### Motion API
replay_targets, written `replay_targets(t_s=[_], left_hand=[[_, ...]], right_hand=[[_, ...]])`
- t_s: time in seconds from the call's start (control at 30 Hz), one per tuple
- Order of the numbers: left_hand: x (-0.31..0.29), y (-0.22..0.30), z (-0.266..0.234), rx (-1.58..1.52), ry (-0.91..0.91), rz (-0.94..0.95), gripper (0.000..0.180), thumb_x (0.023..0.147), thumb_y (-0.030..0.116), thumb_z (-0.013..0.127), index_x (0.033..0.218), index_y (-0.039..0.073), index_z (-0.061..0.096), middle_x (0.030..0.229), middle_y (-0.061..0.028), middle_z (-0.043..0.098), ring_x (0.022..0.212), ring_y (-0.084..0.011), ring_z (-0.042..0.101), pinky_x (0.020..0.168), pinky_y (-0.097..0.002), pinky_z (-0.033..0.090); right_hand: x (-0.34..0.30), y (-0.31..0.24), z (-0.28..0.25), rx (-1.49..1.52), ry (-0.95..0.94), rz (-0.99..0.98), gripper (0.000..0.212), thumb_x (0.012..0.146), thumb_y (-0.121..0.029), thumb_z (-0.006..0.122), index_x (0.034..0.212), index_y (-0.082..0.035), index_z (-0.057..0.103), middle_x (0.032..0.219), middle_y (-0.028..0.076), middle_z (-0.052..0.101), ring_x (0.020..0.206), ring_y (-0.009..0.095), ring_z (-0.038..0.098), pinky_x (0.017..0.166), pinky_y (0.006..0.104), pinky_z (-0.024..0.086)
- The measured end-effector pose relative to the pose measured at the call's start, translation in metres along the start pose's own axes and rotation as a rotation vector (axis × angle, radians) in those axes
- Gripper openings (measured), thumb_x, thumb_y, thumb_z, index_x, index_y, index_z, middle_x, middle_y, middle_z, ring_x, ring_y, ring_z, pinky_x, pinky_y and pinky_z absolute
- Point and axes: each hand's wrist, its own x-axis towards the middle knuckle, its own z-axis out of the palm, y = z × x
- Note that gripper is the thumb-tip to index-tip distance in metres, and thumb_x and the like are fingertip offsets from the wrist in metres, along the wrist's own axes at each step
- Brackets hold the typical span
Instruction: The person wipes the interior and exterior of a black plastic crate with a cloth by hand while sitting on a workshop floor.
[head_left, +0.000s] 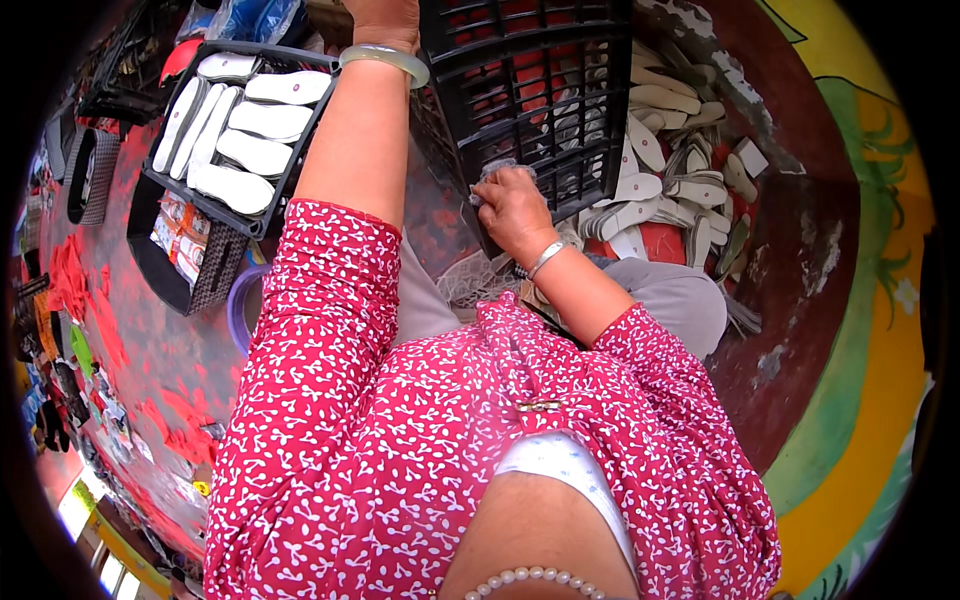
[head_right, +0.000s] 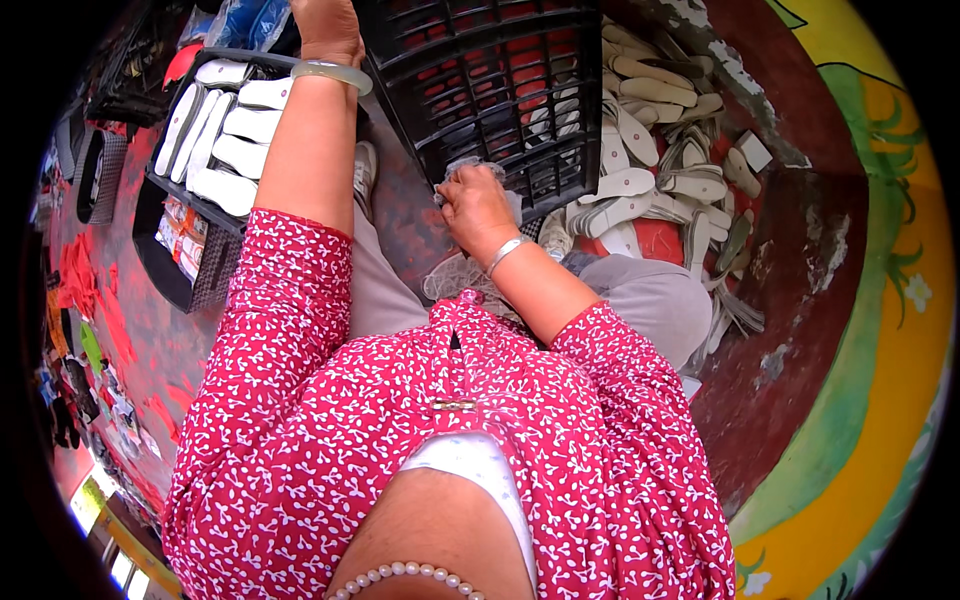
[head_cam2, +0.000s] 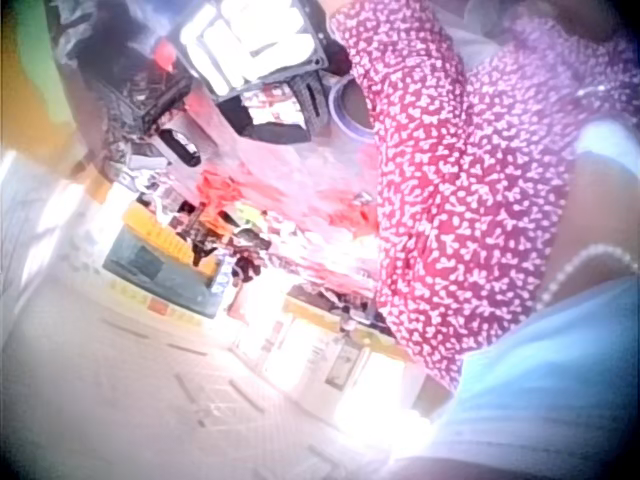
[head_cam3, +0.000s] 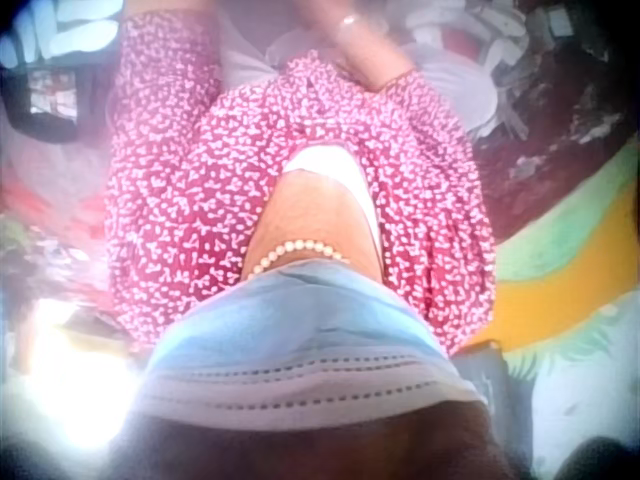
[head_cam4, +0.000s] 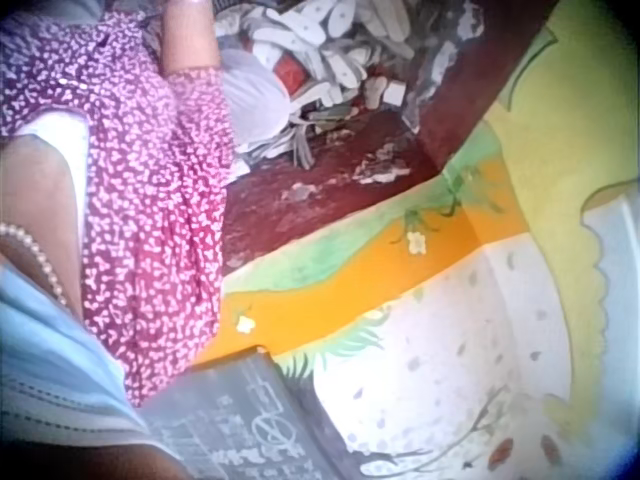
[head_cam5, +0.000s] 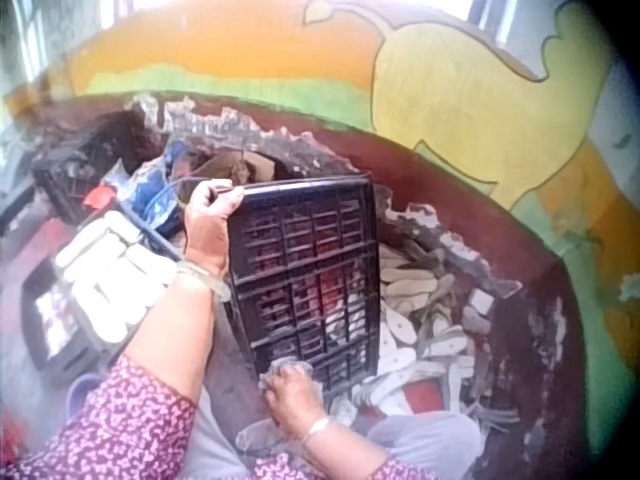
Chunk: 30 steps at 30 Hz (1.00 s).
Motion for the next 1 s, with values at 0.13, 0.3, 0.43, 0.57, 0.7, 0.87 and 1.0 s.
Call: replay_targets(t_s=[0.13,0.3,0.43,0.57,0.7,0.87,1.0], left_hand=[[-0.006,-0.001,0.002,-0.003,0.003,0.008,0.017,0.078,0.006,0.064,0.093,0.004,0.058,0.082,-0.0008,0.057,0.074,-0.0109,0.053,0.068,-0.0231,0.044],[-0.007,0.0,0.003,-0.061,0.0,-0.021,0.017,0.078,0.005,0.063,0.093,0.005,0.057,0.083,-0.0008,0.056,0.075,-0.0116,0.053,0.069,-0.0239,0.044],[-0.005,0.002,0.002,-0.114,0.042,-0.037,0.016,0.077,0.005,0.063,0.093,0.005,0.057,0.082,-0.0018,0.057,0.075,-0.0126,0.053,0.071,-0.0248,0.044],[0.002,-0.004,-0.004,-0.057,0.068,-0.042,0.015,0.078,0.007,0.062,0.092,0.004,0.058,0.081,-0.0022,0.057,0.074,-0.013,0.053,0.07,-0.0256,0.044],[0.004,-0.007,0.002,-0.144,0.049,-0.084,0.017,0.078,0.005,0.061,0.094,0.004,0.057,0.081,-0.0024,0.056,0.075,-0.0129,0.054,0.073,-0.0254,0.044],[0.013,-0.009,-0.011,-0.088,0.053,-0.067,0.019,0.08,0.009,0.067,0.098,0.004,0.061,0.094,-0.0073,0.064,0.085,-0.0164,0.062,0.076,-0.0262,0.051],[0.019,-0.003,-0.026,0.148,0.017,0.053,0.047,0.079,0.022,0.071,0.116,0.0,0.052,0.108,-0.0121,0.058,0.093,-0.0184,0.059,0.082,-0.0273,0.047]], right_hand=[[0.0,0.004,-0.008,-0.201,-0.085,-0.115,0.023,0.069,-0.004,0.059,0.09,-0.008,0.068,0.086,0.007,0.057,0.087,0.028,0.054,0.076,0.0364,0.046],[0.003,0.046,-0.03,-0.357,0.003,-0.037,0.018,0.068,-0.009,0.061,0.084,-0.012,0.069,0.085,0.006,0.056,0.088,0.026,0.053,0.074,0.0365,0.045],[0.001,0.061,-0.043,-0.356,0.157,-0.027,0.016,0.068,-0.006,0.062,0.081,-0.013,0.069,0.084,0.007,0.059,0.085,0.027,0.054,0.073,0.037,0.047],[-0.019,0.157,-0.073,-0.268,0.416,0.272,0.018,0.068,-0.001,0.056,0.075,-0.007,0.071,0.079,0.014,0.066,0.079,0.03,0.061,0.073,0.0383,0.049],[-0.026,0.229,-0.12,0.38,0.425,0.85,0.024,0.081,-0.02,0.056,0.094,-0.004,0.069,0.075,0.007,0.067,0.064,0.017,0.062,0.062,0.0297,0.05],[0.009,0.23,-0.086,0.121,0.355,0.538,0.047,0.086,-0.047,0.054,0.104,-0.006,0.065,0.102,0.018,0.064,0.098,0.034,0.059,0.083,0.0387,0.045],[0.013,0.253,-0.053,-0.009,0.268,0.511,0.049,0.088,-0.054,0.044,0.102,-0.012,0.065,0.097,0.019,0.062,0.094,0.039,0.056,0.082,0.0445,0.043]])
